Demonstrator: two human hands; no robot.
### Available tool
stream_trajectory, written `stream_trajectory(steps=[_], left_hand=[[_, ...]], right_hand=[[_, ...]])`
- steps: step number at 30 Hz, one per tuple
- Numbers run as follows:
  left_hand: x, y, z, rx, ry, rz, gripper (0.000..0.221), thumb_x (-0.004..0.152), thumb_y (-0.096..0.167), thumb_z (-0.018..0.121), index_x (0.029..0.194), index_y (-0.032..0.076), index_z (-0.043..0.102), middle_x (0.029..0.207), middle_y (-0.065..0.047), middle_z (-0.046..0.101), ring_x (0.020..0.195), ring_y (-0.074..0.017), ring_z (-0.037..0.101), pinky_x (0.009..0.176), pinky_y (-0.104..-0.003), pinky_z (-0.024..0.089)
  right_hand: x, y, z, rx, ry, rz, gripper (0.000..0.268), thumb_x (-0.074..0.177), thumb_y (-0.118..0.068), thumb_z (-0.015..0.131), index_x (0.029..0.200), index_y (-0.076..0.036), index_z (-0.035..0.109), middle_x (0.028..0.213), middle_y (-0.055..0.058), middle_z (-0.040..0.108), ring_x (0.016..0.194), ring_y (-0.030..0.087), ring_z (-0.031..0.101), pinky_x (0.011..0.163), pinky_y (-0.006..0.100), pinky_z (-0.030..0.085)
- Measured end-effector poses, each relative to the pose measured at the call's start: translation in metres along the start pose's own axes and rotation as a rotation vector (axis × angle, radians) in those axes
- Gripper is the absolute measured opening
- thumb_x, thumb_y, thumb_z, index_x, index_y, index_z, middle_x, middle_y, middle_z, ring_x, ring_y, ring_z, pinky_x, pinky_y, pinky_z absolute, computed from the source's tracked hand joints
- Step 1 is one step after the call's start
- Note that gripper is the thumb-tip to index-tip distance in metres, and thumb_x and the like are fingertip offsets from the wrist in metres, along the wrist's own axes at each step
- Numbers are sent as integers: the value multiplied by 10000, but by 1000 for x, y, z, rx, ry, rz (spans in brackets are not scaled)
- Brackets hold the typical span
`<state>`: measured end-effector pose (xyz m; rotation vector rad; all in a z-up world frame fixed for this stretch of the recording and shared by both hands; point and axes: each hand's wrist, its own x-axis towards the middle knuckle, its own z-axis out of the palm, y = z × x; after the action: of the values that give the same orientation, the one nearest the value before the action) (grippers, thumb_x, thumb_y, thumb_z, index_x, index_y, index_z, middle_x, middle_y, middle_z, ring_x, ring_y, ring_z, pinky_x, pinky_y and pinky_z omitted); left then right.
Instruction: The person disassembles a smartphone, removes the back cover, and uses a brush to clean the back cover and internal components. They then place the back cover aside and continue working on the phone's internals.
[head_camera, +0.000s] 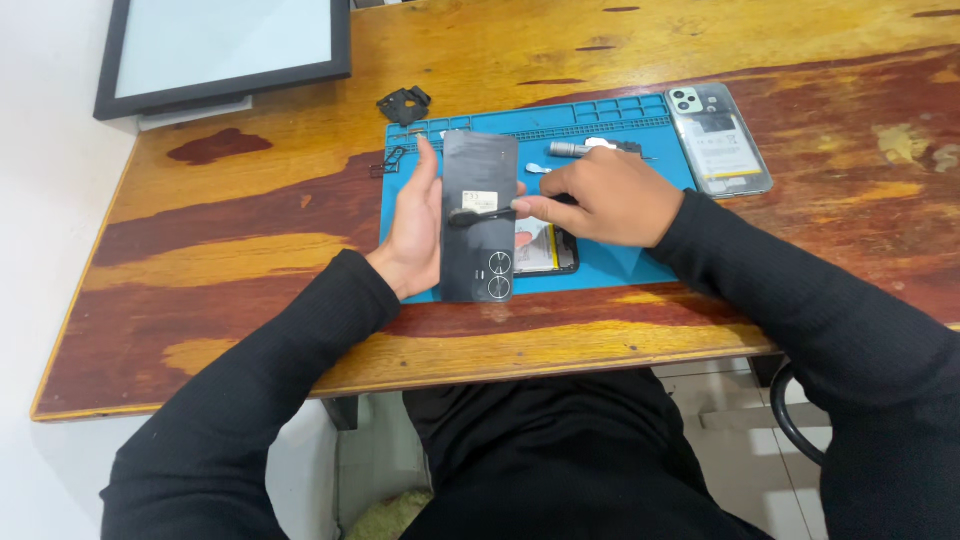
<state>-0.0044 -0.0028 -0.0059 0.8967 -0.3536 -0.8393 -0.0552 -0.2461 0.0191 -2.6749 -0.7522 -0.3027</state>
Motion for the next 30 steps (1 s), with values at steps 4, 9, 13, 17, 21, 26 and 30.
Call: stream_trajectory(steps=[4,9,13,17,21,26,30], left_hand=[[2,2,1,56,31,6,921,964,742,206,1484,25,460,1336,-200,617,1239,-314,645,1040,-534,570],[3,-2,-6,72,30,-4,949,938,770,214,1465,25,472,1287,-197,626,1189,-325,650,1003,-528,583],[1,-2,-13,-2,-296,5,1093,1065,859,205,1442,-111,537,1221,-268,640,1106,-361,658,986,-476,566],[1,1,-5,60,-85,-39,1036,954,826,197,1463,-18,516,1266,-234,632,1109,-322,670,961,-492,583],[1,2,2,106,2,-30,987,930,795,200,1456,15,497,1295,-209,630,1140,-310,673,972,-507,589],[1,5,3,76,-61,-26,1006,961,807,197,1454,-15,501,1277,-213,631,1113,-346,656,966,-500,583],[1,4,5,105,-1,-46,996,926,799,183,1468,20,486,1273,-210,628,1163,-310,659,987,-503,592]], right_hand=[[4,17,-18,113,-148,54,563,933,-522,646,652,-37,691,468,142,550,403,301,548,476,413,467],[2,17,-20,117,-199,91,610,884,-551,688,577,-25,666,444,119,546,386,256,535,453,402,435],[2,4,4,117,-150,69,612,879,-568,711,595,-26,677,457,110,556,393,249,546,441,396,429],[3,19,-13,84,-200,84,633,845,-580,738,584,-6,682,469,134,565,407,281,562,447,405,441],[2,23,-29,49,-170,129,627,779,-600,772,570,-15,693,466,115,598,414,261,607,459,377,482],[2,1,-12,35,-128,134,606,846,-592,743,621,-30,717,502,121,601,466,279,612,490,397,475],[3,10,-22,0,-173,179,606,800,-614,768,625,-35,726,518,114,623,494,283,643,504,400,504]])
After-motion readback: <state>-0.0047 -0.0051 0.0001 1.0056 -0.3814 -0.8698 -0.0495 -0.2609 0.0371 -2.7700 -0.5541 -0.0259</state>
